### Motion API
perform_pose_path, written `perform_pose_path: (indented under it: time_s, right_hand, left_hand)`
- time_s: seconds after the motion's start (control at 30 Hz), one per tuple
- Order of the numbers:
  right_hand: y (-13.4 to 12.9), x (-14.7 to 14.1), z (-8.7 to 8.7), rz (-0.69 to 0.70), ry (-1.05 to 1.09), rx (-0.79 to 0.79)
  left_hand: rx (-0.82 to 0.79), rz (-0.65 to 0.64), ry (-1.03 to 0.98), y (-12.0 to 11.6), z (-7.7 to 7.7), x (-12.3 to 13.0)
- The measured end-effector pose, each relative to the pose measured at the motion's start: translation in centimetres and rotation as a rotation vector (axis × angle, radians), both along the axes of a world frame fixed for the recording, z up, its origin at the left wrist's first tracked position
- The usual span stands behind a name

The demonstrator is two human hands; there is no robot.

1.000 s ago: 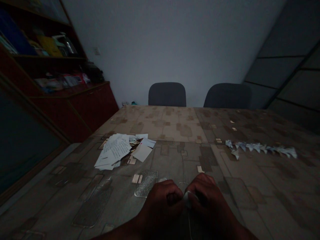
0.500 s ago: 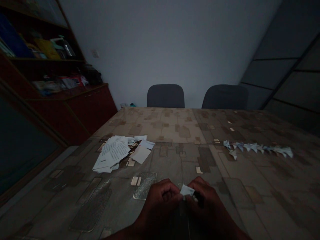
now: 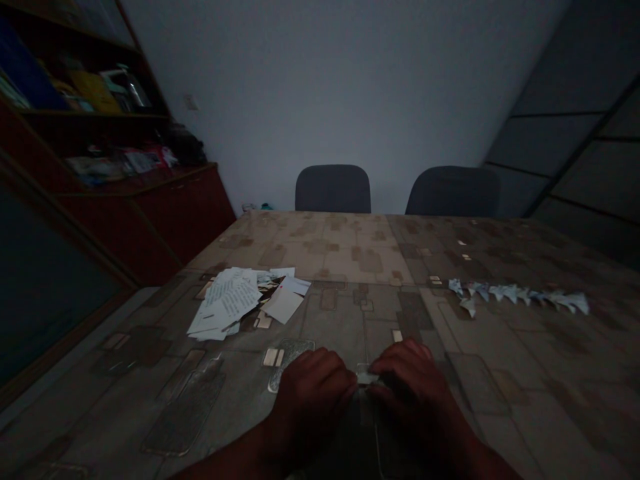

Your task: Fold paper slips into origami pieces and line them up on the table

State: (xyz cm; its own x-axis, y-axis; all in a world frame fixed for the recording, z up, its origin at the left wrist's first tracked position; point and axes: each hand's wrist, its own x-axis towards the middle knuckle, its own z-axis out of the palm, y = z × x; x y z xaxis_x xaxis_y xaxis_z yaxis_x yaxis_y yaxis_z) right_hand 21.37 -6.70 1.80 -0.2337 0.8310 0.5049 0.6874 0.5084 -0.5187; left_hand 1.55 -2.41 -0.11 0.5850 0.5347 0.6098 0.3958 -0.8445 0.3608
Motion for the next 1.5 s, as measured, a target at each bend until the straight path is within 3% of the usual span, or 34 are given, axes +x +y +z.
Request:
perform_pose_path:
  time_s: [0.13, 0.33, 0.47, 0.8, 1.23, 1.5]
  right_hand:
    - [0.1, -0.2, -0.7, 0.014, -0.127, 0.041]
    - [0.4, 0.3, -1.8, -0.027, -0.402, 0.04]
    - [0.3, 0.6, -2.2, -0.004, -0.434, -0.01]
    - [0.2, 1.4, -2.6, 0.067, -0.398, -0.093]
    - [-0.1, 1.3, -0.6, 0.095, -0.161, -0.322]
    - [-0.1, 1.2, -1.3, -0.003, -0.145, -0.311]
  left_hand:
    - [0.119, 0.036, 0.091, -0.2, -0.1, 0.2]
    - [-0.179, -0.006, 0.241, -0.2, -0.1, 0.4]
    - [-0.201, 0.001, 0.294, -0.5, 0.0, 0.7]
    - [-0.221, -0.012, 0.32, -1.0, 0.3, 0.8]
    - [-0.271, -0.02, 0.308, -0.8, 0.3, 0.9]
    - [-0.311, -0.014, 0.317, -0.6, 0.4, 1.0]
